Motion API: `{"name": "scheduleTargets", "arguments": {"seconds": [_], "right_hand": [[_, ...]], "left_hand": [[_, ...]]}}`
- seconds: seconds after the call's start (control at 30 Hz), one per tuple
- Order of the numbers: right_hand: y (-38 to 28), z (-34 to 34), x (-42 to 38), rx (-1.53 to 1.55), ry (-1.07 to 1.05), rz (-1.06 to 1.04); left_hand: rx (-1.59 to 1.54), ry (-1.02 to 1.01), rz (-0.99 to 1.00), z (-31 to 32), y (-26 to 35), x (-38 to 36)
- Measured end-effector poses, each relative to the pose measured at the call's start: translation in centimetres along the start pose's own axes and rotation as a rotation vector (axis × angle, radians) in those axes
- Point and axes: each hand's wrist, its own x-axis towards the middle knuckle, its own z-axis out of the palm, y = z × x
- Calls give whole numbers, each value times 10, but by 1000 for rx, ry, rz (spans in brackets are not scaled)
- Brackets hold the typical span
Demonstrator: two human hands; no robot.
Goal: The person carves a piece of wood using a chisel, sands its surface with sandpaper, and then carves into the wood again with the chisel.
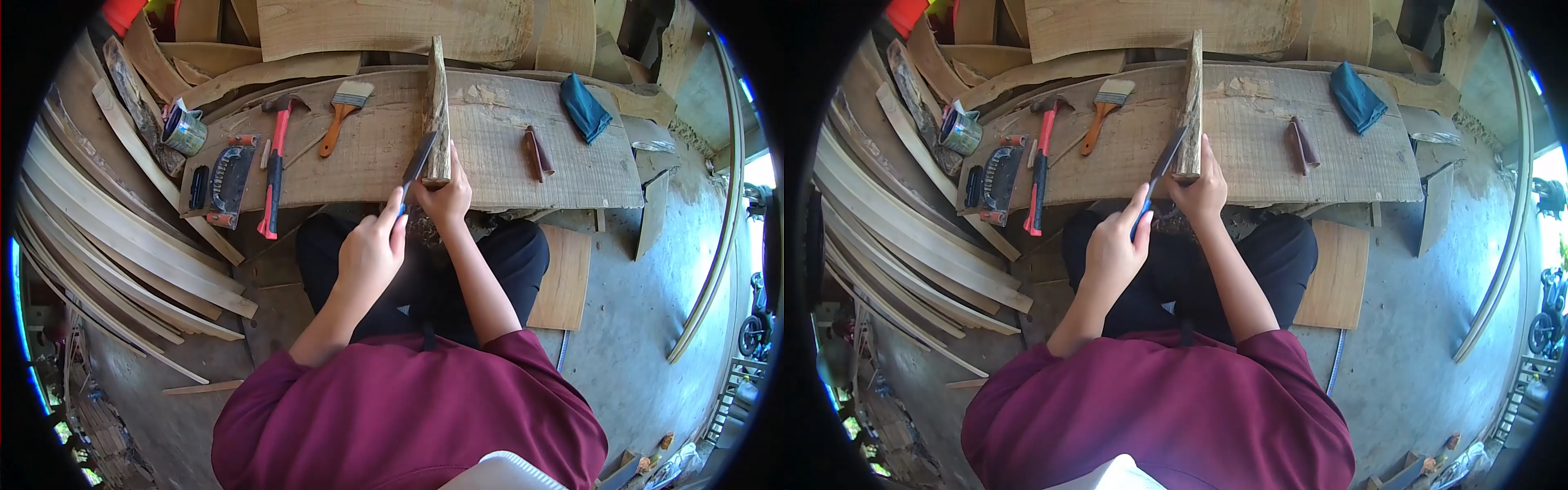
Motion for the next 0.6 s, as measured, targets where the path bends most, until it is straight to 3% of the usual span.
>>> {"name": "scheduleTargets", "arguments": {"seconds": [0.13,0.4,0.6], "right_hand": [[2,-1,0,-26,-42,0],[4,2,0,-33,-37,6],[3,1,-1,-24,-36,8]], "left_hand": [[-69,12,-17,-3,-4,-1],[-46,49,18,20,-13,71],[-37,68,37,26,-14,56]]}}
